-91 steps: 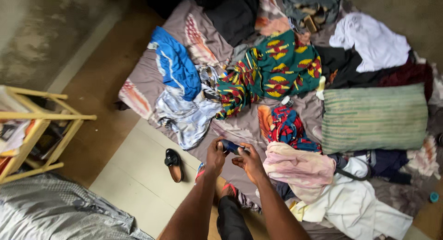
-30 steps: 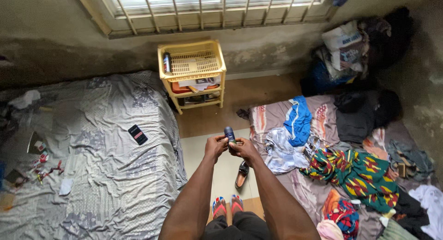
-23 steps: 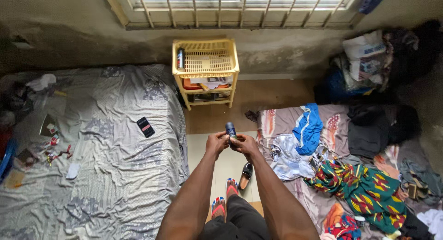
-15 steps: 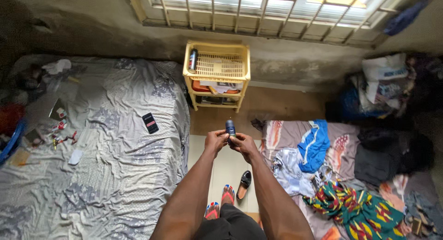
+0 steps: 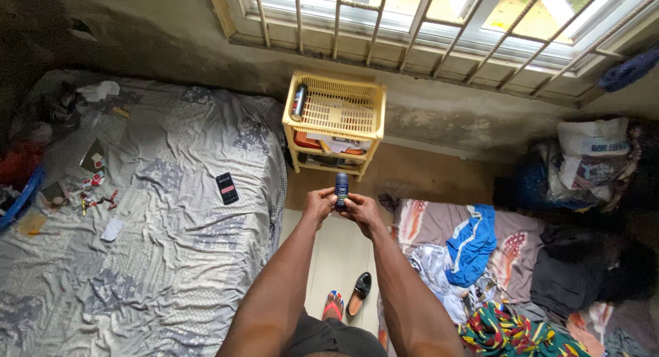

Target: The person picks up containers and small circular items from a bed and places them into a yellow basket.

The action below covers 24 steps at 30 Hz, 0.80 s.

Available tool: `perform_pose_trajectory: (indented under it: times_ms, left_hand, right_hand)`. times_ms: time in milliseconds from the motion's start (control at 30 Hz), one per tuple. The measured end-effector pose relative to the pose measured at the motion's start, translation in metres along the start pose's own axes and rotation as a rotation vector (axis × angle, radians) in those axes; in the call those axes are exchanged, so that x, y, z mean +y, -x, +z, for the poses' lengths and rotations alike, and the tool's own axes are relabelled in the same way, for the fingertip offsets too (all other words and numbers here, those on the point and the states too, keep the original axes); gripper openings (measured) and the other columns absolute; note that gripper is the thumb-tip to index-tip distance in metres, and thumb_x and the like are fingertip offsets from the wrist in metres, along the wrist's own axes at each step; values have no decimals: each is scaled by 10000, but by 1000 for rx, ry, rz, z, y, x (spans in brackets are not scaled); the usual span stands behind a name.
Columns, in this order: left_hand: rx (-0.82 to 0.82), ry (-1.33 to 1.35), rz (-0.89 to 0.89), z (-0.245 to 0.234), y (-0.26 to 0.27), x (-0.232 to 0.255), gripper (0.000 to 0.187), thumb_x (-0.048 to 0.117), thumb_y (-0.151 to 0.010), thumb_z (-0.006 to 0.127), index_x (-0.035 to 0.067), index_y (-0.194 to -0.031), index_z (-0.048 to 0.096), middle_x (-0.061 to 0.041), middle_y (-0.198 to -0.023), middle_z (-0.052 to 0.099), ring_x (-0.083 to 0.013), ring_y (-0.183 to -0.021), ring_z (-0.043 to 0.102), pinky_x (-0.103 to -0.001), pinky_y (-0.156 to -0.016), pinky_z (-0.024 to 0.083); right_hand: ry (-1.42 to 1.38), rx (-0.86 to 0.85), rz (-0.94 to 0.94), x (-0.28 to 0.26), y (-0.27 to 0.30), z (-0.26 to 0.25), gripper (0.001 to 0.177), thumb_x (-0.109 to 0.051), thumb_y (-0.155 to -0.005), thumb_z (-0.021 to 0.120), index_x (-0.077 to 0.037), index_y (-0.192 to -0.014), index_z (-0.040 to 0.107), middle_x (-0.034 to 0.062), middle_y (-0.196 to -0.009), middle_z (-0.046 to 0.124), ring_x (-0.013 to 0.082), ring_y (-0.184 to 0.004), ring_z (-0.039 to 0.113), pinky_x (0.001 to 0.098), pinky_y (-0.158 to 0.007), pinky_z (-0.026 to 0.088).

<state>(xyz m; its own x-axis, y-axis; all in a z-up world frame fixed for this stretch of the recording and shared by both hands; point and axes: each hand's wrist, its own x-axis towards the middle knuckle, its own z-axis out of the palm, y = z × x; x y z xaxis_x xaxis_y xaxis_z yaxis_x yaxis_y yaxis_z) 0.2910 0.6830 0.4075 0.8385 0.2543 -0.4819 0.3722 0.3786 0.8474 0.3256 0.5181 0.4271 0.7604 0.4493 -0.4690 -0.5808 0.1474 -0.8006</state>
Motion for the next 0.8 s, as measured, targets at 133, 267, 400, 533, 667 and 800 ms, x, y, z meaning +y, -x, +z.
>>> perform_pose_trajectory:
  times_ms: [133,267,400,533,667,800]
  left_hand:
    - [34,-53,-26,-10,-26,29,388,-16,-934,658,-5,-1323,656,-110,-1168,734,-185,-953,732,-322,-827,646]
    - [28,-114,-38,-30,-55,57,374,2,-937,666,11,-1310,685,-117,-1142,751,-181,-919,722,-308,-792,627]
    - [-12,-68,-72,-57,-111,77,349,17,-937,672,14,-1282,722,-115,-1120,750,-177,-894,726,-316,-759,639]
    - [-89,-19,-41,-85,-169,88,351,10,-939,674,11,-1288,710,-110,-1117,761,-171,-908,728,-305,-781,627]
    - [-83,-40,-71,-103,-210,102,345,34,-949,671,35,-1291,718,-90,-1105,757,-154,-900,702,-299,-769,608]
    - [-62,-155,63,-119,-234,115,356,25,-929,695,25,-1284,708,-90,-1107,784,-129,-916,714,-252,-794,571]
  right_hand:
    - [33,36,-3,-15,-32,12,383,-92,-965,682,68,-1310,641,122,-1088,743,175,-862,732,287,-761,635]
    - [65,54,13,-23,-72,32,372,-92,-962,673,57,-1303,662,121,-1012,747,181,-807,721,308,-716,621]
    - [59,52,45,-32,-123,55,362,-113,-962,689,39,-1289,654,114,-972,746,188,-765,712,342,-701,614]
    - [59,94,76,-47,-171,78,362,-126,-955,683,12,-1289,661,107,-958,736,189,-773,713,338,-716,616]
    - [90,86,71,-62,-205,98,362,-141,-950,688,-1,-1284,683,80,-1025,744,166,-840,709,311,-756,604]
    - [89,71,28,-65,-236,112,377,-105,-922,758,16,-1274,694,93,-1087,730,164,-889,692,317,-793,597]
